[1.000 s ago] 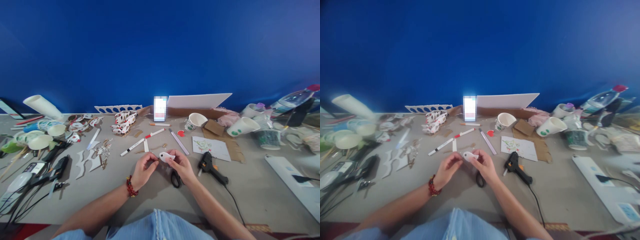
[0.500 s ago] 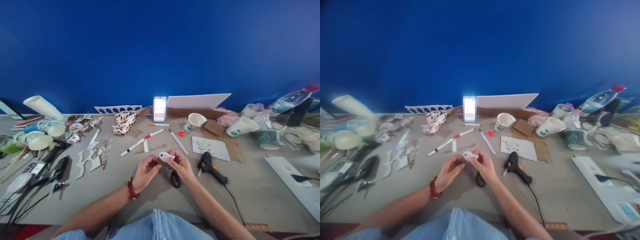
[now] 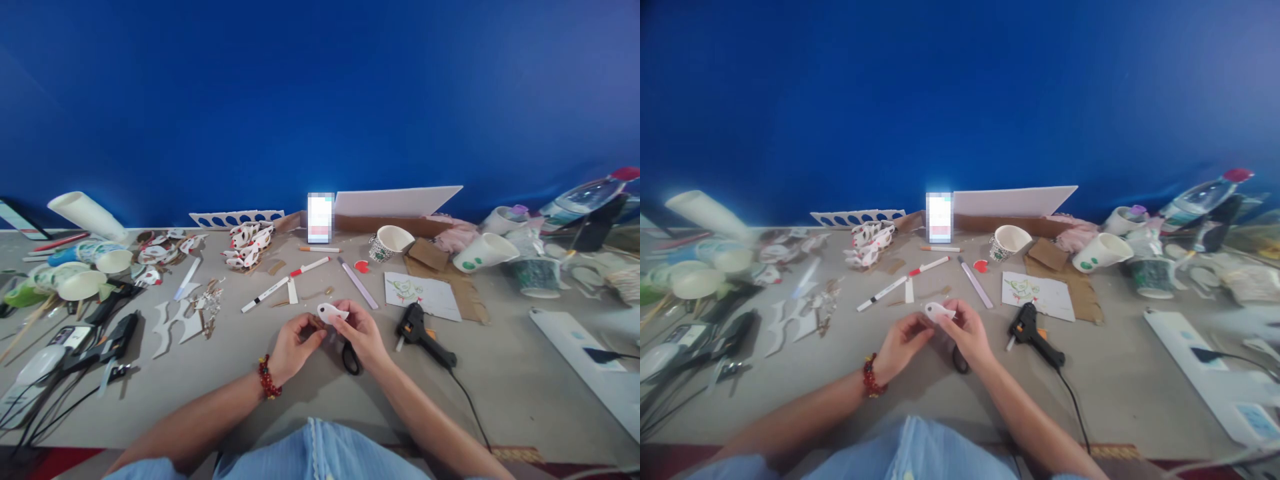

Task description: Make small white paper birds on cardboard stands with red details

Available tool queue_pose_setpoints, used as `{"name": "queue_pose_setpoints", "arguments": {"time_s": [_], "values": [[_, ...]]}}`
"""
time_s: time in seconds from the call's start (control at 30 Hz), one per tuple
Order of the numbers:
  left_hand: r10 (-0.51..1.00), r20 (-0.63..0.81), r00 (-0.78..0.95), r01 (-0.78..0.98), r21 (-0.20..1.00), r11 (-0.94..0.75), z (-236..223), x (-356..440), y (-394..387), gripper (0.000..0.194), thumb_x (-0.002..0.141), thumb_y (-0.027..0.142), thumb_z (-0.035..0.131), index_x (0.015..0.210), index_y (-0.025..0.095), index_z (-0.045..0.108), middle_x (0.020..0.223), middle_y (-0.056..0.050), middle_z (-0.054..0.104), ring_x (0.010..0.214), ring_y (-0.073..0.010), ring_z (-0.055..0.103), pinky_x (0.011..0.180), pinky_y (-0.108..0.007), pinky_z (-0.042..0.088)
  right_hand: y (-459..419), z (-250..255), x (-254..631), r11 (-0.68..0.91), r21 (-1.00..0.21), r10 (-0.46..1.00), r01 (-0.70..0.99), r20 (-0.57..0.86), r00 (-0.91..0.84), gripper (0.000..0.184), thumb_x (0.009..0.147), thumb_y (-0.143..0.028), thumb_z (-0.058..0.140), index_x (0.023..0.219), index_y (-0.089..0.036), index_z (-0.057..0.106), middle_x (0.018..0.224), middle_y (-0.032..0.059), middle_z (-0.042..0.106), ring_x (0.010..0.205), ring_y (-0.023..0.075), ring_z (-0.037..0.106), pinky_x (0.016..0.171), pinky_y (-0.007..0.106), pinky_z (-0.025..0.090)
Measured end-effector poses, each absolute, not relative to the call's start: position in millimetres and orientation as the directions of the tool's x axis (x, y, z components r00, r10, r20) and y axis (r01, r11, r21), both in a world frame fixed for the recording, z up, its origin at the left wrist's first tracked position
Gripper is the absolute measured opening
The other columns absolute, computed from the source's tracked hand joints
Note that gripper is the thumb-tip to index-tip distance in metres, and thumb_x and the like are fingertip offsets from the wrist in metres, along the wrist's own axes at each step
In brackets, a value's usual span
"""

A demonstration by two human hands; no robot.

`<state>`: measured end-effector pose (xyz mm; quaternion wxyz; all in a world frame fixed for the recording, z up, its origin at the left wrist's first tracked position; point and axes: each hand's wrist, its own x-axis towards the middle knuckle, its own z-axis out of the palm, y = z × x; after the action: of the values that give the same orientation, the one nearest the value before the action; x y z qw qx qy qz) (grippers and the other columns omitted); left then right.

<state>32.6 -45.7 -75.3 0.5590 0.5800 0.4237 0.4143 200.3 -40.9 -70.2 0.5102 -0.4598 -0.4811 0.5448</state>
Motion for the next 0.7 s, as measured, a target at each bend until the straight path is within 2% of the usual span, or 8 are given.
{"name": "queue_pose_setpoints", "arguments": {"time_s": [0.5, 0.63, 0.7], "values": [[0.956, -0.005, 0.292, 0.011, 1.0, 0.002, -72.3, 33.8, -47.0, 0.021, 0.085, 0.035, 0.064, 0.077, 0.016, 0.063, 0.075, -0.002, 0.062, 0.072, -0.0152, 0.055, 0.072, -0.027, 0.045, -41.5, -68.3, 200.3, -0.024, -0.995, 0.998, -0.095, -0.018, -0.064, 0.031, 0.079, -0.047, 0.069, 0.076, -0.02, 0.053, 0.085, 0.002, 0.058, 0.066, 0.0133, 0.049, 0.059, 0.025, 0.041], [0.957, 0.016, 0.29, 0.032, 0.999, -0.026, -70.9, 31.8, -46.7, 0.018, 0.086, 0.033, 0.063, 0.081, 0.016, 0.062, 0.078, -0.003, 0.063, 0.074, -0.0159, 0.057, 0.073, -0.028, 0.046, -42.1, -67.8, 200.4, -0.039, -0.988, 0.998, -0.152, -0.03, -0.057, 0.029, 0.079, -0.044, 0.07, 0.078, -0.02, 0.054, 0.085, 0.0011, 0.059, 0.065, 0.0124, 0.049, 0.058, 0.024, 0.04], [0.969, 0.076, 0.234, 0.085, 0.992, -0.098, -67.6, 28.7, -46.3, 0.015, 0.087, 0.032, 0.061, 0.086, 0.017, 0.06, 0.08, -0.004, 0.062, 0.075, -0.0165, 0.057, 0.072, -0.028, 0.047, -42.2, -67.5, 200.4, -0.044, -0.985, 0.998, -0.164, -0.037, -0.043, 0.028, 0.079, -0.043, 0.071, 0.079, -0.02, 0.055, 0.084, 0.0005, 0.059, 0.064, 0.0121, 0.05, 0.058, 0.024, 0.04]]}}
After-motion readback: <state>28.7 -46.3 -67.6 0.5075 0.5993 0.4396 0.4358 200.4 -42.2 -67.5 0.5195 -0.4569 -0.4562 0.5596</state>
